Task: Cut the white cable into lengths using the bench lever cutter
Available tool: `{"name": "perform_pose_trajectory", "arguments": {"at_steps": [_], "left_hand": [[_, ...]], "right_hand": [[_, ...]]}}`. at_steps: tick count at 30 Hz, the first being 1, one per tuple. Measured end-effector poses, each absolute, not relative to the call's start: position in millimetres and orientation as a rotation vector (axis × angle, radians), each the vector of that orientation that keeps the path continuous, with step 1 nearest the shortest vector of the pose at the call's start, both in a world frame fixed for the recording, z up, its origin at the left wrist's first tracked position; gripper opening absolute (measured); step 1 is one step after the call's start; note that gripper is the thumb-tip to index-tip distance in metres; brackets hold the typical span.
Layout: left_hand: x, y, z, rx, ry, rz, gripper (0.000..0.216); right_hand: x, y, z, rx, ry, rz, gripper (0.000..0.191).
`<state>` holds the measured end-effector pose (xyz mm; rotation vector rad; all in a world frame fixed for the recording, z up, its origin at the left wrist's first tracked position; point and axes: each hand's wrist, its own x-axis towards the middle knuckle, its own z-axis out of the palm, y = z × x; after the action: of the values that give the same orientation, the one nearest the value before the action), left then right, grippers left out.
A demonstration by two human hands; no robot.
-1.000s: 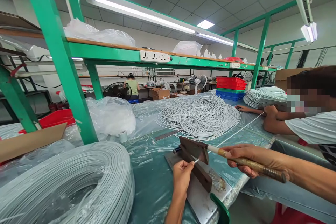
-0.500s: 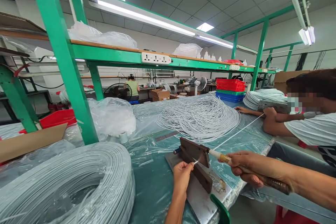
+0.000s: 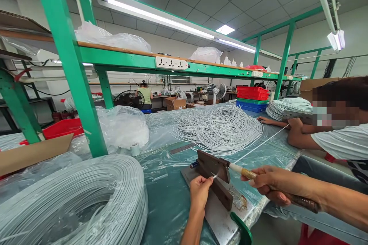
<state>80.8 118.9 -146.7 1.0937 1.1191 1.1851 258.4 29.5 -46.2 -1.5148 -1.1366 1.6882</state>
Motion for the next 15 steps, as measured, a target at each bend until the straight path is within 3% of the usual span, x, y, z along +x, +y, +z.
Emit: {"name": "perform_pose_trajectory", "arguments": {"at_steps": [15], "left_hand": [[80.2,118.2,-147.0,1.093,1.102,1.202,0.04]], "right_hand": [[253.7,5.9,-50.8,-1.812,-1.525,1.284,0.032]]}}
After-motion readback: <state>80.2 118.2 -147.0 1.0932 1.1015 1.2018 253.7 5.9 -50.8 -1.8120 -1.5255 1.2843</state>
